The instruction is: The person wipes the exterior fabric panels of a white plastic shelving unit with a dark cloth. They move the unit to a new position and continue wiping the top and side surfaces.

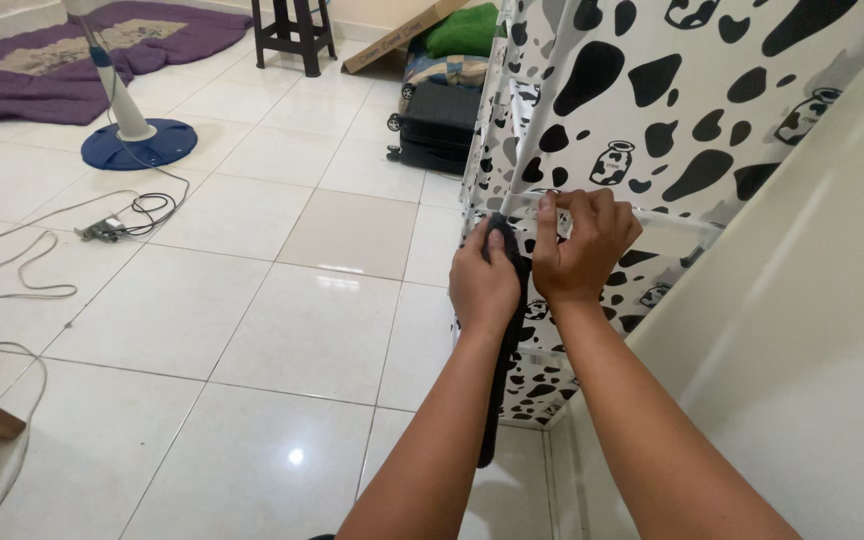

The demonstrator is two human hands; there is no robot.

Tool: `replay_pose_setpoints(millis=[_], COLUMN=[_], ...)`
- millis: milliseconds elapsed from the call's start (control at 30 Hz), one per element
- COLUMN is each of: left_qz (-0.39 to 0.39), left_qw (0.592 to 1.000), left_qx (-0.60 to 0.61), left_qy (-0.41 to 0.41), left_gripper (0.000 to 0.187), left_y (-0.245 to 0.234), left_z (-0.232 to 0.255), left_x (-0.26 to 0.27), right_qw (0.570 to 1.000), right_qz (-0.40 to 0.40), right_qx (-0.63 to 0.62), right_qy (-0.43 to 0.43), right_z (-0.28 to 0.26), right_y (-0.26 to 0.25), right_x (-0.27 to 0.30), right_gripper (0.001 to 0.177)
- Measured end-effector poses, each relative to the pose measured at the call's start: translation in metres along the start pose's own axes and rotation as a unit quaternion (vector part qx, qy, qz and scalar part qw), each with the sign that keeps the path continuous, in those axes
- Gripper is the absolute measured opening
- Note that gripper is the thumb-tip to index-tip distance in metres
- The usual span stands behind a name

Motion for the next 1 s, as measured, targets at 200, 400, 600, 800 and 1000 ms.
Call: replay_pose_setpoints(millis=[200, 400, 600, 800, 1000], left_qz=[0.010, -0.019, -0.005, -0.030, -0.012], left_qw=[0.996, 0.997, 0.998, 0.996, 0.995], left_qx=[-0.086, -0.066, -0.061, -0.043, -0.070], left_qy=[0.011, -0.034, 0.016, 0.072, 0.065], left_gripper=[0.037, 0.037, 0.037, 0.037, 0.036], left_y=[0.004, 0.001, 0.002, -0.006, -0.008], left_z=[-0.040, -0.056, -0.031, -0.033, -0.041], left_x=[0.002, -0.001, -0.009, -0.007, -0.003], right_qw=[1.000, 0.999, 0.999, 0.999, 0.999], right_qz=[0.002, 0.005, 0.007, 0.003, 0.007], right_qx=[0.008, 0.015, 0.022, 0.024, 0.036], right_qy=[-0.012, -0.028, -0.028, -0.029, -0.033], right_z=[-0.001, 0.000, 0.000, 0.003, 0.001], right_y=[-0.001, 0.001, 0.003, 0.005, 0.005], right_x=[0.000, 0.003, 0.004, 0.005, 0.006], right_gripper=[0.035, 0.032, 0.030, 0.030, 0.031])
Point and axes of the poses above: each hand's wrist, its own x-axis away from the middle knuckle, its own y-axis out of the palm, z = x × y, the point moved 2 cm from there along -x, towards the middle knuckle
